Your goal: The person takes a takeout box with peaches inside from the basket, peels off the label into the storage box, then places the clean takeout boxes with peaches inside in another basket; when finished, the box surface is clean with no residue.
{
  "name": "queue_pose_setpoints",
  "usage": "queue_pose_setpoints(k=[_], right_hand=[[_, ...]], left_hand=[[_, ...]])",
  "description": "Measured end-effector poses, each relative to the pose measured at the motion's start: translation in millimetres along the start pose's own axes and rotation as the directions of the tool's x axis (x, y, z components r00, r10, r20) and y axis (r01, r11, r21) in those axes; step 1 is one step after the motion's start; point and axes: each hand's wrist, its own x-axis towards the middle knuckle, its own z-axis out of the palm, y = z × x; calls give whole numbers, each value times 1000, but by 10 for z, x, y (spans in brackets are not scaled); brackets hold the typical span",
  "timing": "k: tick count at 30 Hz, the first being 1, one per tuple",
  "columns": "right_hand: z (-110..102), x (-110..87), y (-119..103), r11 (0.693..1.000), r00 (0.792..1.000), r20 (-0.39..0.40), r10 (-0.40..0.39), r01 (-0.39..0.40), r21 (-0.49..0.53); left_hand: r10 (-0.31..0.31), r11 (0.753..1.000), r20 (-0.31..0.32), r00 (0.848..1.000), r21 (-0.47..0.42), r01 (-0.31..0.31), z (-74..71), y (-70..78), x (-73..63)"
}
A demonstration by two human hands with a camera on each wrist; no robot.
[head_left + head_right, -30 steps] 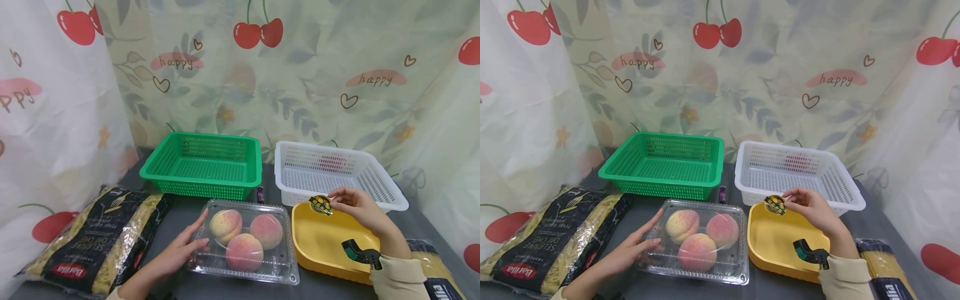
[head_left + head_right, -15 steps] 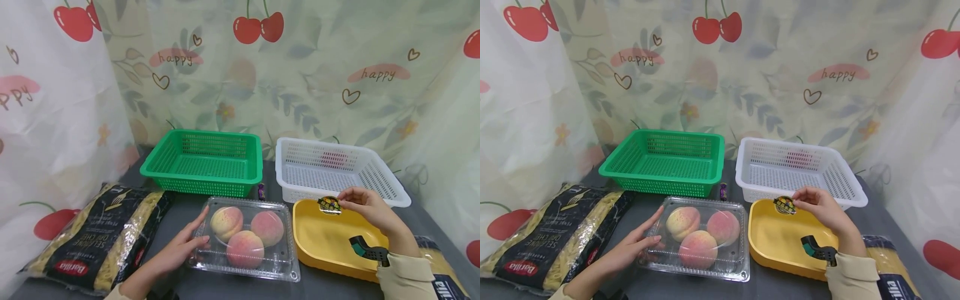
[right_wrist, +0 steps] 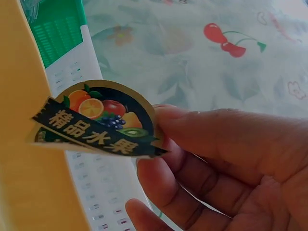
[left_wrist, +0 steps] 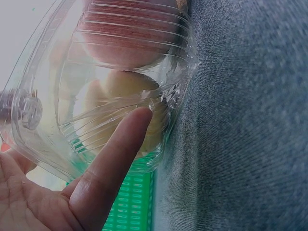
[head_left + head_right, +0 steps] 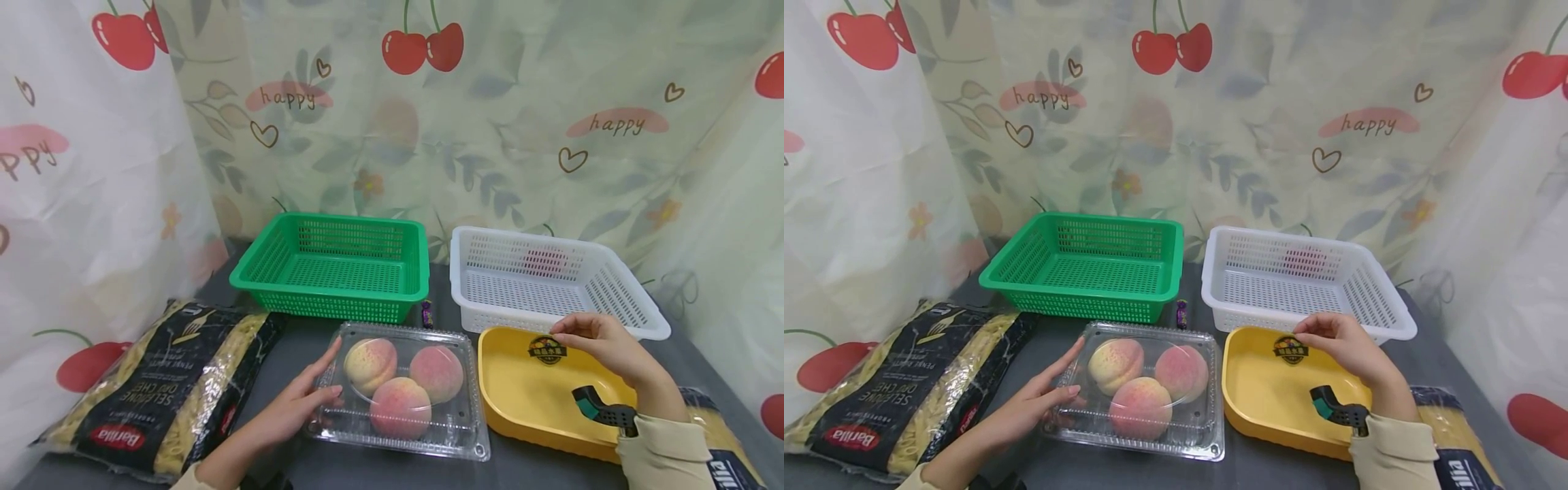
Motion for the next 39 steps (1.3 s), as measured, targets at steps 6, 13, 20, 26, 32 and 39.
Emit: queue_pose_setpoints(k=[6,13,20,26,32,39], right_hand=[[0,-6,-14,1000,1000,6,-11,11,6],[3,-17,1,999,1000,16,-13,12,30],[0,-16,2,1000,1000,13,-5,5,21],[-9,-19,-4,1000,1000,6,5,-5,4],[-21,-29,-7,1000,1000,1,2,-2,2],[-30,-41,4,1000,1000,-9,1,-1,6]], left_hand=[[6,1000,1,1000,3,-6,1,1,-3],[7,1000,0,1000,9,-7,3,4,-3],[5,1000,-1,1000,17,-5,4,12,-9],[7,1000,2,1000,18,-7,1,10,-7],[6,1000,-1,1000,12,-6,2,3,-5],[1,1000,-4,1000,8,-1,4,7,-5]])
